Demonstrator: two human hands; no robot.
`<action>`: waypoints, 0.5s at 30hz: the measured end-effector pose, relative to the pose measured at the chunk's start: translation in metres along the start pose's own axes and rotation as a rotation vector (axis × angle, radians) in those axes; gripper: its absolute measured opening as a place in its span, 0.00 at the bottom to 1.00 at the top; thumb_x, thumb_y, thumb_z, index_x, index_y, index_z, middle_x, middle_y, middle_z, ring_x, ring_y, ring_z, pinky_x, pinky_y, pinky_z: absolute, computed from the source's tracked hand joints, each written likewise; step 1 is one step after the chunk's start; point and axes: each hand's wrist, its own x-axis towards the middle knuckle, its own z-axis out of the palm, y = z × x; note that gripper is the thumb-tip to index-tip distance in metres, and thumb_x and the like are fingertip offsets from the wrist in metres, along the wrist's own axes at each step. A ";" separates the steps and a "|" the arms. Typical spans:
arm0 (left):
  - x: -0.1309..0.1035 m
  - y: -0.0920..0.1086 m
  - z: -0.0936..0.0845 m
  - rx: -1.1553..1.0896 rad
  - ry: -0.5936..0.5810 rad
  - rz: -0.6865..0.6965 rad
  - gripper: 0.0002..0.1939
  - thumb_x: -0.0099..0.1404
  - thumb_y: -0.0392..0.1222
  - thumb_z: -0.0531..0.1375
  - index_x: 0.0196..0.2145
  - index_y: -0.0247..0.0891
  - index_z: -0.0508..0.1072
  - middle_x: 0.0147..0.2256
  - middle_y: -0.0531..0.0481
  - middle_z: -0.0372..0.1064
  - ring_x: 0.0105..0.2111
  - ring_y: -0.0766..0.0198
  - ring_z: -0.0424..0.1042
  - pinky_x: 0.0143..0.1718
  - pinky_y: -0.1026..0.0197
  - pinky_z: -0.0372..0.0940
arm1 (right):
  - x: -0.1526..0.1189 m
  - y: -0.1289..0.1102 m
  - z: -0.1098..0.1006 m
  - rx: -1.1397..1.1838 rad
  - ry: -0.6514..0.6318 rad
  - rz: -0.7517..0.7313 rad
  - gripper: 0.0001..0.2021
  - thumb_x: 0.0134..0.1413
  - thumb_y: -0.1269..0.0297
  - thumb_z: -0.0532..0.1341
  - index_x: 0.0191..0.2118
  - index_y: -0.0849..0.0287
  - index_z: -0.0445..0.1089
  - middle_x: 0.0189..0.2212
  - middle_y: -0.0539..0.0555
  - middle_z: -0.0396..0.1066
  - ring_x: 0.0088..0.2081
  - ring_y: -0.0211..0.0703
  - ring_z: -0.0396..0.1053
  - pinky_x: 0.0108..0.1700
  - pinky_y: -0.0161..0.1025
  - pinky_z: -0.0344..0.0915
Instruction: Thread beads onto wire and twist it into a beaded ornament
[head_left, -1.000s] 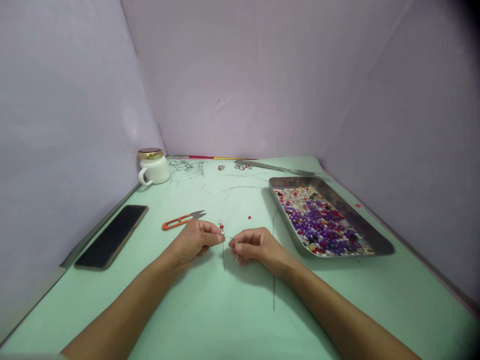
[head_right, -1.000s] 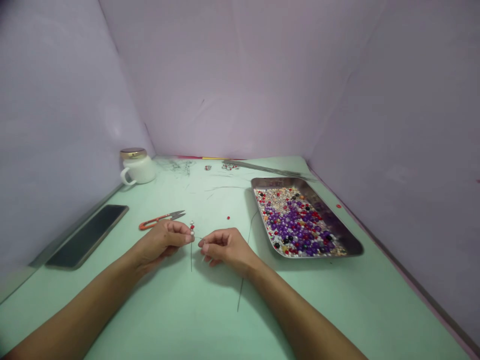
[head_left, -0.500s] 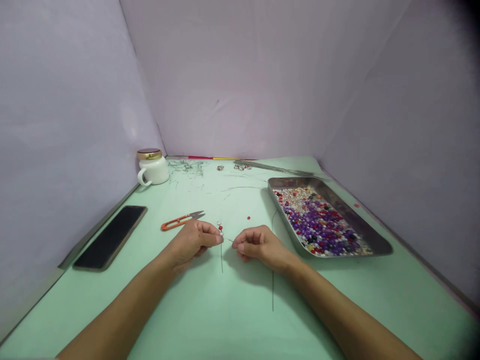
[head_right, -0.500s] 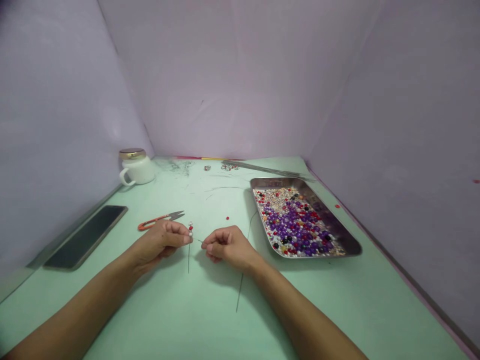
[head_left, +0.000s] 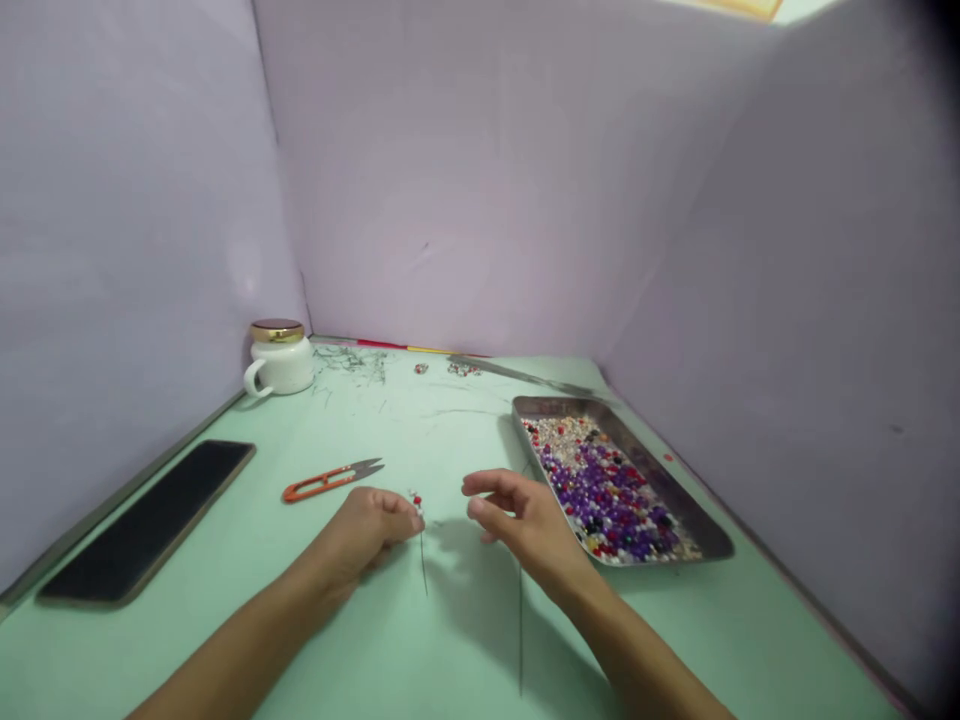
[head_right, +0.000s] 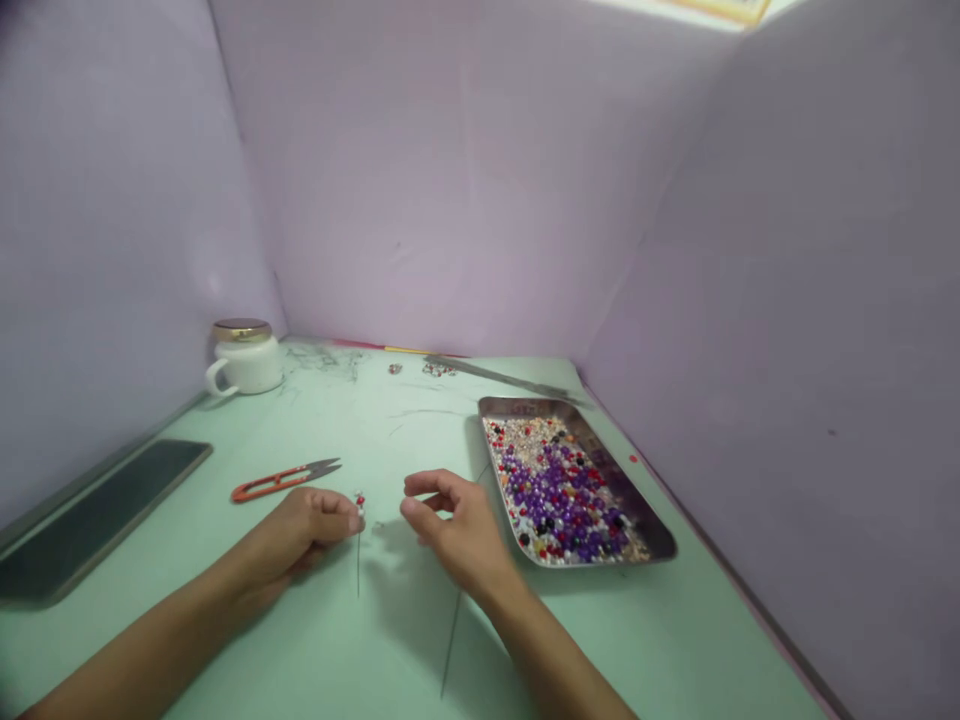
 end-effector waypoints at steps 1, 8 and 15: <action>0.002 -0.002 0.002 0.018 0.004 -0.005 0.09 0.47 0.41 0.58 0.17 0.35 0.62 0.11 0.62 0.44 0.13 0.75 0.39 0.15 0.66 0.33 | 0.000 -0.006 -0.006 -0.004 0.021 -0.009 0.13 0.41 0.60 0.60 0.35 0.62 0.69 0.31 0.57 0.70 0.29 0.40 0.66 0.26 0.35 0.66; 0.010 -0.015 0.011 0.115 0.054 0.075 0.07 0.46 0.40 0.56 0.17 0.35 0.63 0.13 0.60 0.48 0.15 0.74 0.44 0.17 0.67 0.40 | 0.087 -0.036 -0.076 -0.631 0.071 -0.129 0.09 0.45 0.63 0.57 0.30 0.62 0.71 0.22 0.52 0.70 0.22 0.35 0.64 0.23 0.31 0.60; 0.021 -0.019 0.014 0.107 0.073 0.191 0.09 0.46 0.42 0.55 0.17 0.35 0.61 0.16 0.58 0.47 0.19 0.71 0.46 0.21 0.67 0.43 | 0.214 -0.021 -0.124 -0.921 0.152 -0.059 0.08 0.41 0.69 0.57 0.28 0.63 0.72 0.18 0.50 0.68 0.18 0.33 0.62 0.21 0.29 0.56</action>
